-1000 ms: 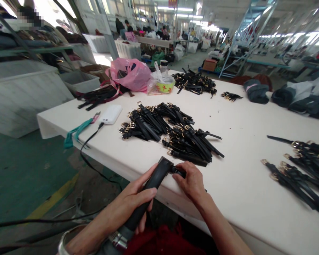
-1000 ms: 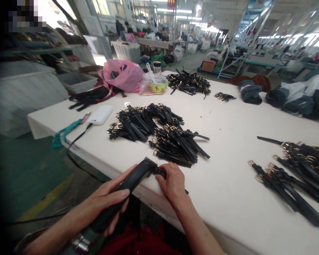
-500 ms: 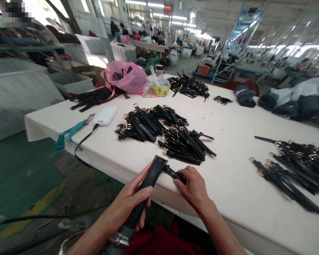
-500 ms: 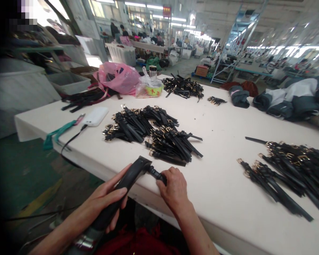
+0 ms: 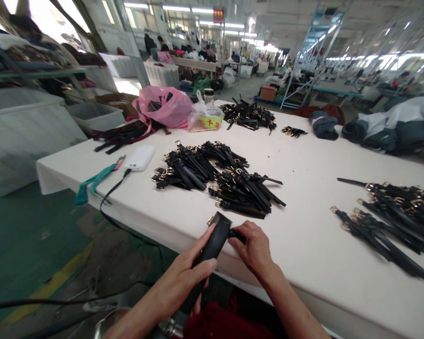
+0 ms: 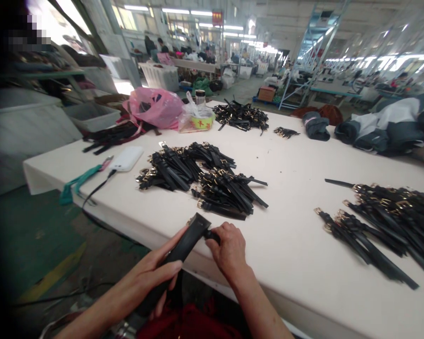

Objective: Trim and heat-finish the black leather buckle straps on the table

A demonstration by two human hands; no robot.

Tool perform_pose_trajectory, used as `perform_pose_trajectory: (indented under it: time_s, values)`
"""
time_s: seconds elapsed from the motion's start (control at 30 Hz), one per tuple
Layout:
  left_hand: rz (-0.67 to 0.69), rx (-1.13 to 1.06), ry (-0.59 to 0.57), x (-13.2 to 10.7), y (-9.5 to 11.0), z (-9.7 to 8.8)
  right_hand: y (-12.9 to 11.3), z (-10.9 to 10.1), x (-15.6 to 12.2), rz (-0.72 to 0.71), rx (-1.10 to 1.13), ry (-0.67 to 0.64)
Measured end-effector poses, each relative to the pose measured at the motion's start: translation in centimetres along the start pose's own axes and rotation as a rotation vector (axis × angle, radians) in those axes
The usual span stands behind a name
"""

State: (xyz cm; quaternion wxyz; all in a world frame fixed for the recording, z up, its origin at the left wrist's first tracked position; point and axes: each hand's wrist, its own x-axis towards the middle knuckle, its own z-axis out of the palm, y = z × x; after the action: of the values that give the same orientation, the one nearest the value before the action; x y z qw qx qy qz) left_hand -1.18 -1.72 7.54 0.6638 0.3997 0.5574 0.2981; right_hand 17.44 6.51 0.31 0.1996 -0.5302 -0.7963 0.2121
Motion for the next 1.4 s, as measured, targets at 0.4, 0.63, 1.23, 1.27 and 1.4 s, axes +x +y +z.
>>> perform_pose_trajectory:
  time_s: [0.4, 0.63, 1.23, 1.27, 1.4]
  values:
    - [0.091, -0.069, 0.052, 1.4, 1.4, -0.1, -0.1, 0.1, -0.2, 0.004, 0.001, 0.039]
    - [0.006, -0.022, 0.035, -1.7, -0.1, -0.6, -0.3, -0.1, -0.2, 0.003, 0.006, 0.02]
    - [0.276, -0.102, 0.161, 0.6, 0.6, -5.0, -1.3, -0.6, -1.6, -0.197, 0.358, 0.025]
    - [0.264, -0.092, 0.172, 0.5, 0.5, -5.3, -1.6, -0.8, -1.8, -0.238, 0.405, 0.008]
    - [0.227, -0.121, 0.171, 0.2, 0.0, -5.7, -3.0, -1.2, -2.4, -0.342, 0.53, -0.046]
